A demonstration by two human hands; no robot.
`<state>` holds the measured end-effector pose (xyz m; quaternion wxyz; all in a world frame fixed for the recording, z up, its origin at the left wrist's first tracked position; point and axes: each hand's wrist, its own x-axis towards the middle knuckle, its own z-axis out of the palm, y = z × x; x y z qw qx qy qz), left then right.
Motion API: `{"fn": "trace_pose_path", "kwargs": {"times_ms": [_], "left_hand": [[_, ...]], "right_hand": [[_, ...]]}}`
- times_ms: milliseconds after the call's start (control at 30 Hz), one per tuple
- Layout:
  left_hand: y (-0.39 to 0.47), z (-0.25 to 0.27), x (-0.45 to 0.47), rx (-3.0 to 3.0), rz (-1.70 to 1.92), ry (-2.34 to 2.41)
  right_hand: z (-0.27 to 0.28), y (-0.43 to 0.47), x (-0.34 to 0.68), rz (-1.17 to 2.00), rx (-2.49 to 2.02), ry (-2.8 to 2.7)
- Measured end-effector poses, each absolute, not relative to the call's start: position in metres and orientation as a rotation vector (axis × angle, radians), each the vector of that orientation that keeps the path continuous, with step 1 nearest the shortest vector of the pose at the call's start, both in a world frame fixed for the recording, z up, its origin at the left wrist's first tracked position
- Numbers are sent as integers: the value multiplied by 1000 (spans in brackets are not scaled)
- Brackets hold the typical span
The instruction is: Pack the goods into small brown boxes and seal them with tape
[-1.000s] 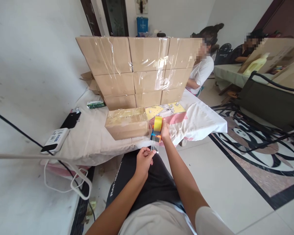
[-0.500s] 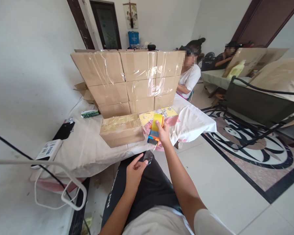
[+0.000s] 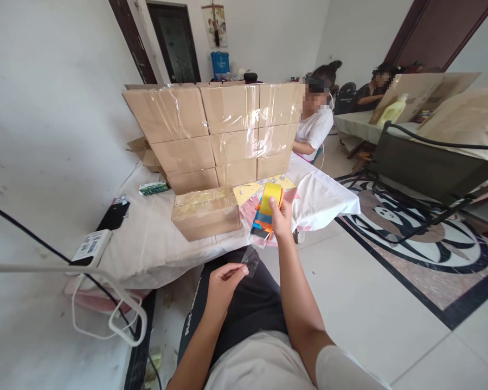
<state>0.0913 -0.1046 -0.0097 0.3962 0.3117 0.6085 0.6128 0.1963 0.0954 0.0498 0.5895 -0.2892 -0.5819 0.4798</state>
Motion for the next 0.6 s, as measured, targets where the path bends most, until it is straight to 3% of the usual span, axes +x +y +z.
{"fn": "trace_pose_path", "kwargs": {"times_ms": [600], "left_hand": [[-131,15,109,1019,1505,1926]], "right_hand": [[43,91,193,1183,-581,-1247]]}}
